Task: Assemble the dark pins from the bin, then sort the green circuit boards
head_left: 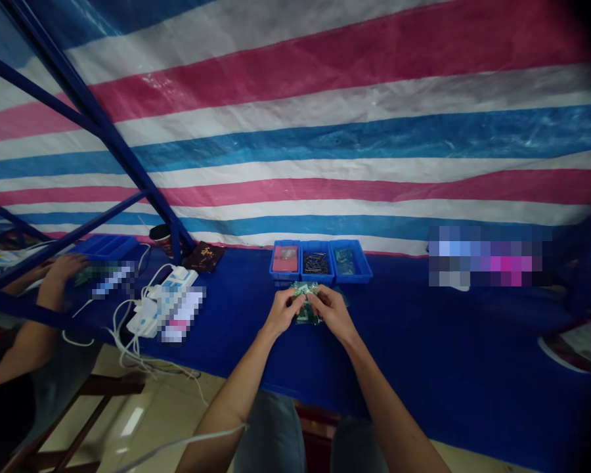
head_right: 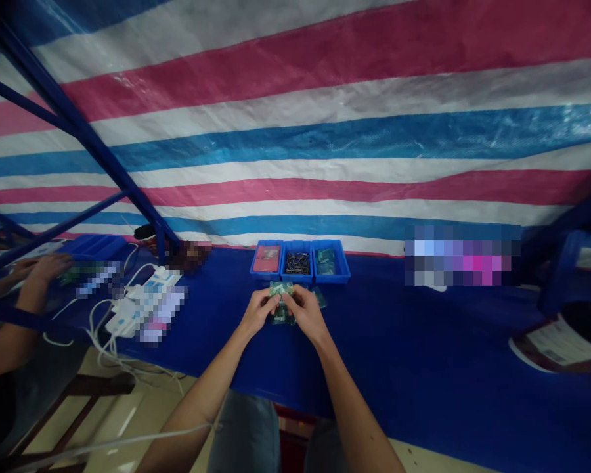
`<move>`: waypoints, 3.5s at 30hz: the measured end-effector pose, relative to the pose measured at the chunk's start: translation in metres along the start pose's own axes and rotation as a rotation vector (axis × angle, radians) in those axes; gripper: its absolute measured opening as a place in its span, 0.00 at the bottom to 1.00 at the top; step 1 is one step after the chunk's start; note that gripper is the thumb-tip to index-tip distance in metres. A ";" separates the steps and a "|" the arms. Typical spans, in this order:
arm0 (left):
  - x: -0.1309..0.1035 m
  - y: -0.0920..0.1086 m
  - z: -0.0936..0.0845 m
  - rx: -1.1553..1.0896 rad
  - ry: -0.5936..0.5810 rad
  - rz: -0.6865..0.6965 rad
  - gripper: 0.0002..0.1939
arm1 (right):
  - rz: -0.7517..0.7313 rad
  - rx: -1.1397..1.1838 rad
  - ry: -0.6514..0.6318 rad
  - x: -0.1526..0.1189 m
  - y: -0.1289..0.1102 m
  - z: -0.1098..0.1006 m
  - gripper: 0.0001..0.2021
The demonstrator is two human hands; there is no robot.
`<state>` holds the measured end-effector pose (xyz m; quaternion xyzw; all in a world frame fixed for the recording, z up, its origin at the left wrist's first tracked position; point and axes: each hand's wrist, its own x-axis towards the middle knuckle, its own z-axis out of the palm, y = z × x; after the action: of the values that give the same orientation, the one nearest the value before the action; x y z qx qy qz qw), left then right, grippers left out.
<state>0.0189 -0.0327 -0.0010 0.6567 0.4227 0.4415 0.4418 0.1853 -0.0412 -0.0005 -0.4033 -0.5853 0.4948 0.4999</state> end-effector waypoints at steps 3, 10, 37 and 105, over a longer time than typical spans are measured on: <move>0.000 0.001 0.001 0.013 0.003 0.002 0.23 | -0.003 0.004 0.005 0.000 0.001 -0.001 0.18; 0.001 0.007 0.000 0.059 -0.033 0.030 0.23 | -0.007 0.037 0.006 0.000 -0.001 -0.004 0.17; 0.006 -0.008 -0.001 -0.180 0.391 0.198 0.10 | -0.140 -0.034 0.605 0.000 -0.015 -0.074 0.15; 0.001 -0.011 0.001 0.153 0.219 0.202 0.11 | 0.300 -1.218 0.000 -0.009 -0.022 -0.024 0.13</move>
<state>0.0183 -0.0294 -0.0120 0.6753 0.4325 0.5193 0.2952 0.2109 -0.0496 0.0201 -0.6935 -0.6994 0.1372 0.1054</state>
